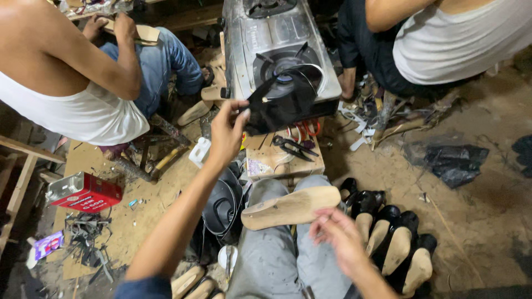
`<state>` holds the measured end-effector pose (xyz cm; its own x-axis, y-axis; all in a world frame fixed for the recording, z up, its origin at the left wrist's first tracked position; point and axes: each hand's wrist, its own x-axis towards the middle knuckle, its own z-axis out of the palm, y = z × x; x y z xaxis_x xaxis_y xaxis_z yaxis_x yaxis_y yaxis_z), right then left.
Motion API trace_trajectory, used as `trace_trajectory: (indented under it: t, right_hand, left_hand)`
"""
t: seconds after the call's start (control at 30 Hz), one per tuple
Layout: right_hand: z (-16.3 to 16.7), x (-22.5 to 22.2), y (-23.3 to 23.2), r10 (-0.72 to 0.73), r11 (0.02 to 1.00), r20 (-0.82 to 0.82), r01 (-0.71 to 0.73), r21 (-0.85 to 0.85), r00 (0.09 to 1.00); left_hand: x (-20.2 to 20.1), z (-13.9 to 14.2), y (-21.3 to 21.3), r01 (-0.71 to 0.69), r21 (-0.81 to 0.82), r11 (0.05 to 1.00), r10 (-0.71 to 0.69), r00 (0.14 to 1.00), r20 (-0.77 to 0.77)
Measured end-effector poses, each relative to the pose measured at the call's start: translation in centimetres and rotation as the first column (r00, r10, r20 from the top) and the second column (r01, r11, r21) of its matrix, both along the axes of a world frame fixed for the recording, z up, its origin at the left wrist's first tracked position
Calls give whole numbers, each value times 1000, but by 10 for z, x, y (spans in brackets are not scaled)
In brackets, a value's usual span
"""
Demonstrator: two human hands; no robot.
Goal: The person assembles a black shoe by attaching a wooden insole to the upper using a heated gas stove and a hammer. They repeatedly heat the shoe upper, fit the insole, and hammer the edges to secure the bond.
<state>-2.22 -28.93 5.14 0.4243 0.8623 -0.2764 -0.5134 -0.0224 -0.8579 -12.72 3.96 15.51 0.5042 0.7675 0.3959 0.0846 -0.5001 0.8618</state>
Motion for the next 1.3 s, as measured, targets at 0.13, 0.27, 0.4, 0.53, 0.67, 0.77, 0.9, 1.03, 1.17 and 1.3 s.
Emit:
trace_trajectory:
  t: [0.13,0.27,0.4,0.53,0.67,0.77,0.9,1.03,1.17,1.3]
  right_hand:
    - [57,41,7,-259,961,-179,271,49,949]
    - [86,67,14,-166,958,-202,207,200,965]
    - [82,65,18,-136,952,-10,133,274,991]
    - [74,57,22,-158,937,-104,183,299,982]
    - [72,59,21,-168,944,4,160,287,986]
    - [64,63,17,-161,948,40,144,285,986]
    - [46,66,15,-217,948,131,177,264,967]
    - [44,68,21,-144,957,6,138,254,990]
    - [66,68,28,-51,991,-182,72,113,982]
    - [76,66,34,-29,995,-215,49,88,976]
  left_hand:
    - [-66,-16,-78,123,-83,989,-115,989,92]
    - [-113,-30,-136,98,40,994,-100,994,48]
    - [-137,-45,-157,10,-297,955,35,988,149]
    - [-157,-52,-155,-14,-235,972,60,980,190]
    - [-171,-47,-150,57,-124,991,-30,978,208]
    - [-173,-40,-149,31,-133,991,-2,977,213]
    - [-172,-30,-151,-20,-66,998,33,980,195]
    - [-169,-16,-151,-17,122,992,-1,989,147]
    - [-171,-1,-143,-41,137,990,27,995,99]
    - [-178,1,-144,-47,-83,995,59,986,156]
